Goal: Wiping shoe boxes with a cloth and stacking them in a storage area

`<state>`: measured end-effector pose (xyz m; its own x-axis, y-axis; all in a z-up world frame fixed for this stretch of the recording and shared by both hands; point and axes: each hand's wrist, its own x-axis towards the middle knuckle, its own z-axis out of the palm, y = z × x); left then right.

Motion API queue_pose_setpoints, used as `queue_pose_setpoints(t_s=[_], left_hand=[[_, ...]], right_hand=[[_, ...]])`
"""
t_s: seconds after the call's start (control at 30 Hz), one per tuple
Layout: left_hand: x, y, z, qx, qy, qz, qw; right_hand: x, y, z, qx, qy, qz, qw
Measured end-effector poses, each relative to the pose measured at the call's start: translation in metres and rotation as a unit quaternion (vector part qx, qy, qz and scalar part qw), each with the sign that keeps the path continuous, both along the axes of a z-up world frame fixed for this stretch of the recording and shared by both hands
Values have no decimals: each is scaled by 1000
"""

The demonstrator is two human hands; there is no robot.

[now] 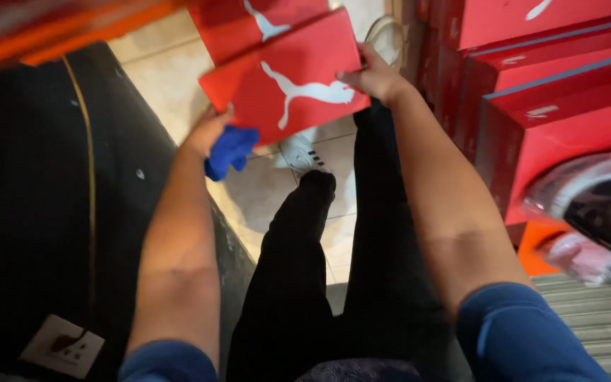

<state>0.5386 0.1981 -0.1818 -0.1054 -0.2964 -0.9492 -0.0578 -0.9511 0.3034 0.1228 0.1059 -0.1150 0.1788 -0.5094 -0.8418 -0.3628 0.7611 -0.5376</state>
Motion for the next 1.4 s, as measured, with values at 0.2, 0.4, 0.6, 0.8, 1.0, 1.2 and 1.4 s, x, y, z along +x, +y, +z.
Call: queue_pose_setpoints(t_s=[0.2,0.4,0.6,0.8,1.0,1.2,1.4], left_hand=[[-5,-45,-1,-67,-22,84,994],[-37,-23,-23,-222,-112,84,965],[-59,2,-53,-95,-324,-20,941],[-57,-5,-31,-140,-276,3,951],[-47,-34,-1,-145,-203,7,968],[-48,-28,-10,-149,-244,-45,957],[-58,-11,-12,-228,-416,-108,874]], right_hand=[[34,-4,-51,-23,5,-33,999],[57,11,-65,-58,135,-146,978],[55,56,-151,76,101,-365,922],[80,11,-70,107,84,-350,927],[87,-8,-62,89,67,-325,939],[83,-5,-70,96,56,-337,935],[72,-3,-39,112,112,-266,951]])
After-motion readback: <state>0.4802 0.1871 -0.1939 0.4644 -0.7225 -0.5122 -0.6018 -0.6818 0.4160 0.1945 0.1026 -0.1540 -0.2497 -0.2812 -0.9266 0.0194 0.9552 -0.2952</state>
